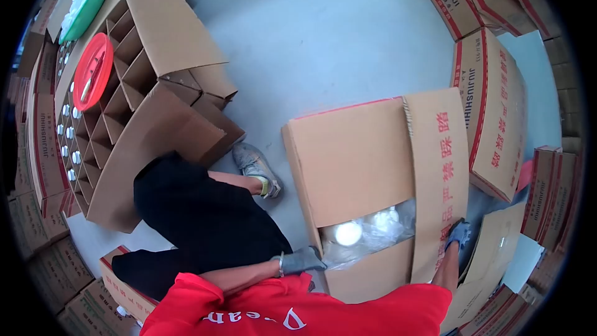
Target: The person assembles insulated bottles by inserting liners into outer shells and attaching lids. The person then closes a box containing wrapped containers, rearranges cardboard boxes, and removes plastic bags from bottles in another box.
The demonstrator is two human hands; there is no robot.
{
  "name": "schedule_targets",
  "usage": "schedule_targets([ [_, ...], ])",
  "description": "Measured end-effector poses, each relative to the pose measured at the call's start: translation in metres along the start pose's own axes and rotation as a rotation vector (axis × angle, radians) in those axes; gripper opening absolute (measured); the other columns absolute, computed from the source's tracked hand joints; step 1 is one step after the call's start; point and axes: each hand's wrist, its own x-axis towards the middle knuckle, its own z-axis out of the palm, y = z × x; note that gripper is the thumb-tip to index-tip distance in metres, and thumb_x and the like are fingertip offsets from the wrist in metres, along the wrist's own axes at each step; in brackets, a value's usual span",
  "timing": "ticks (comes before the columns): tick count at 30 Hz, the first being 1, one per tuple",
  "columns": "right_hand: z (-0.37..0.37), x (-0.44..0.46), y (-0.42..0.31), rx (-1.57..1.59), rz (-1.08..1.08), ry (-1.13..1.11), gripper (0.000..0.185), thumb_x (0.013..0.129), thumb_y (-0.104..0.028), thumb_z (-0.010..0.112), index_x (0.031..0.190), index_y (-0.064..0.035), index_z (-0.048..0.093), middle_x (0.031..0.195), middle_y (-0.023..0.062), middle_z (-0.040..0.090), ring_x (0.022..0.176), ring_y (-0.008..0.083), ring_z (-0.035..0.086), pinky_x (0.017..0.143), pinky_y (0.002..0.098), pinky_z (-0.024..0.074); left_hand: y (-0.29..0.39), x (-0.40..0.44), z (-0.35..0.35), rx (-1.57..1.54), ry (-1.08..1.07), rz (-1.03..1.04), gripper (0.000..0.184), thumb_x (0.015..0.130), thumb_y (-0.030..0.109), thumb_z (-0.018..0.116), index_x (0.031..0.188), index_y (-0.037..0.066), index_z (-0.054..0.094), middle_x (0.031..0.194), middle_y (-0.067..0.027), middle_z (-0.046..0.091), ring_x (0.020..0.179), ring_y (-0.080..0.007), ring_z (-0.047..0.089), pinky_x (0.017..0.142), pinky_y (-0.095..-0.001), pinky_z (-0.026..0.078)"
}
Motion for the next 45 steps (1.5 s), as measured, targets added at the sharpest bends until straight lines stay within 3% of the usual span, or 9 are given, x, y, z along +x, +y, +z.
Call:
schedule_targets([
  [1,0.002,0.005,-0.027,0.159,-0.107,0.091,0.049,0.095,-0.034,0.055,0.130,-0.0007,0.050,0.120,0.0150,0.058,0.110,0.0274,0.053,0.096,0.0385,0.0420,0.001,-0.004,-0.003,-0.023,-0.068,0.013,0.031,0.089,0.033,0.062,0.097,0.003,0.066,0.090,-0.0041,0.065,0.080,-0.0127,0.060,0.066,-0.0307,0.050],
  [5,-0.055,-0.060,-0.280,0.866,-0.560,-0.142,0.058,0.093,-0.032,0.057,0.139,0.0008,0.041,0.141,0.0191,0.043,0.129,0.0297,0.042,0.109,0.0394,0.0311,0.048,-0.022,-0.090,-0.467,0.892,0.406,0.034,0.091,0.032,0.057,0.108,0.003,0.059,0.087,-0.0038,0.058,0.065,-0.0136,0.049,0.057,-0.0275,0.042],
  [9,-0.023,-0.099,-0.402,-0.195,-0.651,0.040,0.074,0.088,-0.056,0.051,0.149,-0.0249,0.026,0.154,0.0110,0.025,0.141,0.0377,0.021,0.110,0.0624,0.0128,0.079,-0.015,-0.219,0.844,1.578,0.614,0.068,0.089,0.033,0.060,0.146,0.009,0.030,0.132,-0.0224,0.049,0.118,-0.0333,0.051,0.094,-0.0386,0.044],
  [15,0.003,-0.080,-0.397,-0.014,-0.711,0.091,0.078,0.085,-0.063,0.050,0.150,-0.0315,0.022,0.157,0.0099,0.017,0.143,0.0398,0.013,0.106,0.0680,0.0094,0.131,-0.041,-0.271,0.740,0.688,0.369,0.073,0.084,0.025,0.069,0.143,0.004,0.033,0.143,-0.0186,0.040,0.132,-0.0298,0.038,0.111,-0.0349,0.029],
  [20,0.002,-0.063,-0.400,0.054,-0.715,0.071,0.079,0.083,-0.064,0.051,0.149,-0.0309,0.024,0.157,0.0099,0.017,0.143,0.0374,0.012,0.107,0.0656,0.0102,0.151,-0.027,-0.278,0.850,0.687,0.496,0.055,0.072,0.029,0.080,0.114,0.001,0.057,0.102,-0.0143,0.064,0.095,-0.0291,0.061,0.084,-0.0384,0.049],
  [28,0.002,-0.055,-0.397,0.061,-0.772,0.050,0.081,0.080,-0.065,0.053,0.148,-0.0302,0.027,0.155,0.0112,0.020,0.143,0.0360,0.015,0.110,0.0594,0.0112,0.165,-0.061,-0.259,0.974,0.650,0.375,0.050,0.070,0.049,0.076,0.075,0.003,0.057,0.071,-0.0160,0.059,0.065,-0.0344,0.057,0.062,-0.0444,0.045],
  [37,0.002,-0.054,-0.398,0.057,-0.770,0.041,0.081,0.079,-0.067,0.053,0.147,-0.0325,0.028,0.155,0.0103,0.019,0.143,0.0348,0.014,0.110,0.0618,0.0100,0.167,-0.093,-0.255,0.849,0.588,0.132,0.052,0.075,0.050,0.072,0.090,0.001,0.065,0.080,-0.0192,0.065,0.072,-0.0351,0.061,0.068,-0.0421,0.048],
  [41,-0.003,-0.062,-0.400,0.001,-0.702,0.020,0.086,0.076,-0.072,0.052,0.148,-0.0350,0.024,0.156,0.0080,0.018,0.144,0.0330,0.012,0.110,0.0658,0.0058,0.130,-0.061,-0.276,0.878,0.660,0.456,0.057,0.075,0.045,0.075,0.103,-0.002,0.058,0.084,-0.0208,0.063,0.070,-0.0347,0.059,0.066,-0.0403,0.048],
  [45,-0.034,-0.078,-0.436,-0.077,-0.670,-0.067,0.063,0.081,-0.067,0.052,0.129,-0.0276,0.055,0.155,0.0052,0.024,0.144,0.0315,0.016,0.106,0.0687,0.0086,0.152,-0.075,-0.258,0.531,0.574,0.386,0.059,0.076,0.039,0.076,0.115,0.000,0.056,0.088,-0.0106,0.065,0.070,-0.0196,0.059,0.065,-0.0348,0.048],
])
